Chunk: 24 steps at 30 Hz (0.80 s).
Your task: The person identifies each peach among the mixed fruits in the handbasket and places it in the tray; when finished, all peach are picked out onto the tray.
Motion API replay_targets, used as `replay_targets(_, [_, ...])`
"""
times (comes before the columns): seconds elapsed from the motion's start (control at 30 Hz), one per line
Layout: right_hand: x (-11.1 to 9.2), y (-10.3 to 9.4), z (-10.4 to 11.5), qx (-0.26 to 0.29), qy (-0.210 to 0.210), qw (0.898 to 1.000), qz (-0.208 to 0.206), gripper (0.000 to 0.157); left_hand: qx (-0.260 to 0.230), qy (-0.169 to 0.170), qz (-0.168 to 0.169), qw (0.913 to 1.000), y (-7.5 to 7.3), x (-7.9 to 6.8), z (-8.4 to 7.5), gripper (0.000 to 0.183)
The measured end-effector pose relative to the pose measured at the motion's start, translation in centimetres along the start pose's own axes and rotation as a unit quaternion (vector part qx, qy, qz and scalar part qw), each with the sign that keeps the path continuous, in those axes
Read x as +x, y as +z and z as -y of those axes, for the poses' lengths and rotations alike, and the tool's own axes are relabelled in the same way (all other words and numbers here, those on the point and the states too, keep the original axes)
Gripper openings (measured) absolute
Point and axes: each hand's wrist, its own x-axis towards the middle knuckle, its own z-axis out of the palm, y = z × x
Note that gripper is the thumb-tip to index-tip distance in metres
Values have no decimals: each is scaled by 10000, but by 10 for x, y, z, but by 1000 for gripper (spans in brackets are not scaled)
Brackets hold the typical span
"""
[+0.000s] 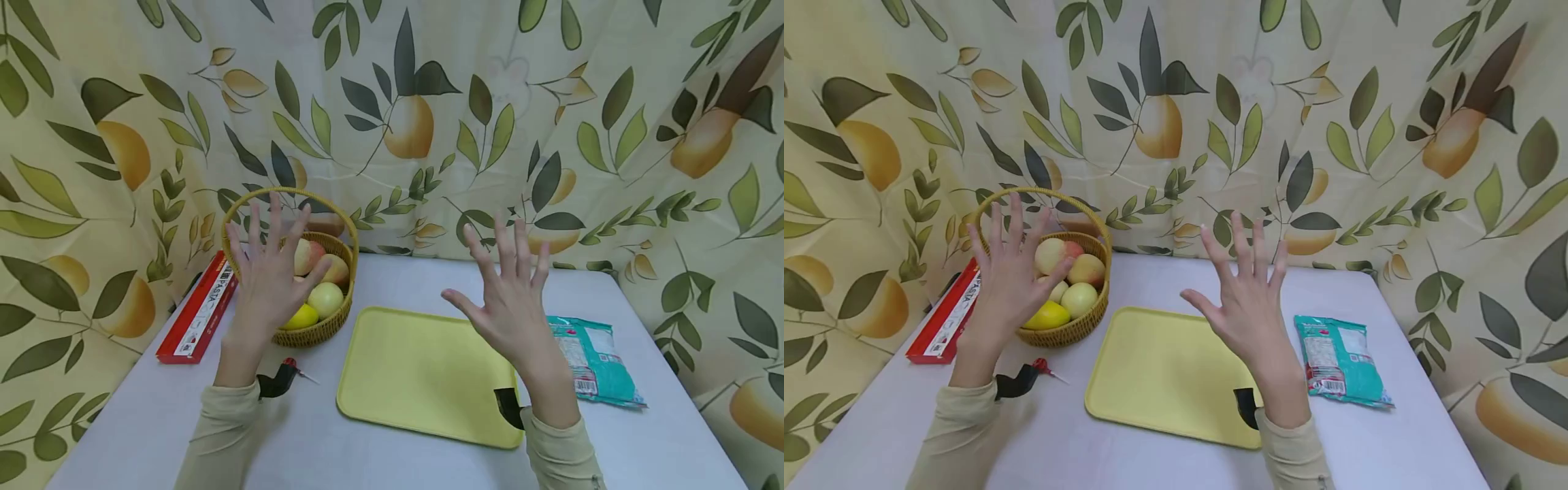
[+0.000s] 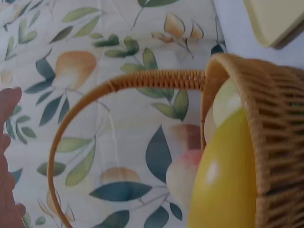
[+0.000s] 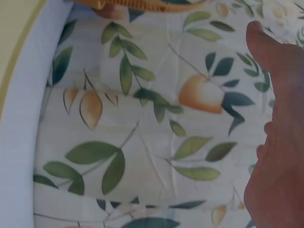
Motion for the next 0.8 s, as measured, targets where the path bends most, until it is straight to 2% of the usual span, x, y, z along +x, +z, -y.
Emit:
replay_targets(0.17, [-1,19,14,260,-372,9988,163,86,-161,-420,39,9990,-6,0,21,81])
replay_targets(0.37, [-3,39,28,377,-591,9962,522,83,-356,-815,233,9958,-6,-3,45,81])
replay_targets(0.5, [0,54,41,638,-658,9924,816,87,-536,-1063,325,9924,-6,-8,62,82])
replay_targets(0.63, [6,70,54,953,-686,9873,1071,91,-876,-1381,351,9859,-8,-12,76,90])
replay_targets(0.8, [12,85,63,1071,-775,9832,1255,90,-1425,-1766,446,9729,-3,-12,88,101])
